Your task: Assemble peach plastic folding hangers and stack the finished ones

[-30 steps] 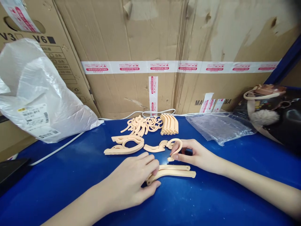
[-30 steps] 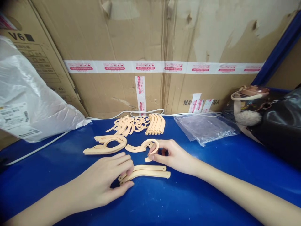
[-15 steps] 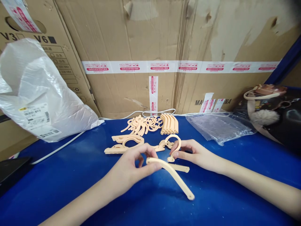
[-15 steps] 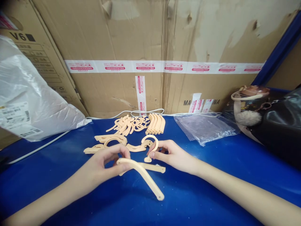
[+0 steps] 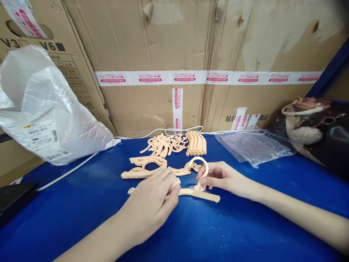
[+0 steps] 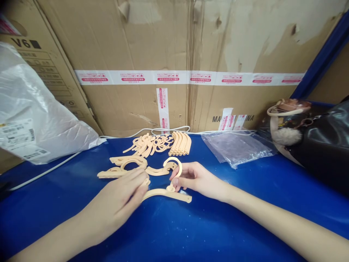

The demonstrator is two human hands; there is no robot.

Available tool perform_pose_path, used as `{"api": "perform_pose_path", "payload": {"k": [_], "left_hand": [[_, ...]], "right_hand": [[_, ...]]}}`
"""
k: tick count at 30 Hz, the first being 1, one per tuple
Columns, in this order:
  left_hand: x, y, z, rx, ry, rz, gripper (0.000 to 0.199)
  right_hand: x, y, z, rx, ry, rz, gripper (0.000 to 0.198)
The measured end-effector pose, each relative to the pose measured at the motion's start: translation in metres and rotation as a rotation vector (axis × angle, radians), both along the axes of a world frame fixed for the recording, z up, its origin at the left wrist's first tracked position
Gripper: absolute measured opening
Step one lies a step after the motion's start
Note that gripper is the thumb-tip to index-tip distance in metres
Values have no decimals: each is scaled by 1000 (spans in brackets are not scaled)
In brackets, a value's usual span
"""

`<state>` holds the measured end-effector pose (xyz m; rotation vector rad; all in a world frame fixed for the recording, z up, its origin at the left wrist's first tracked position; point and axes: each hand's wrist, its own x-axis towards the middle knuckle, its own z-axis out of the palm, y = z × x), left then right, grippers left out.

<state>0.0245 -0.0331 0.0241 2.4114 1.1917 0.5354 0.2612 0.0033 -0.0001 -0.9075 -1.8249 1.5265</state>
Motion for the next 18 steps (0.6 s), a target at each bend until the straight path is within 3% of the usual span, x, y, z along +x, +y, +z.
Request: {"api": "perform_pose_path", "payload": {"k": [3,6,13,18], "left_hand": [[3,-3,-4,81,156,-14,15],[4,-3,-7,38,195,0,13],[2,-4,-5,-35,154,-15,15],[3,0,-10,40,78,-66,22]], "right_hand": [[0,0,-2,-32,35,23,25],[0,1,-3,-58,76,46,24],[-2,-2,2,-86,101,39,21],[-5,-5,5,-145,125,7,18]]}}
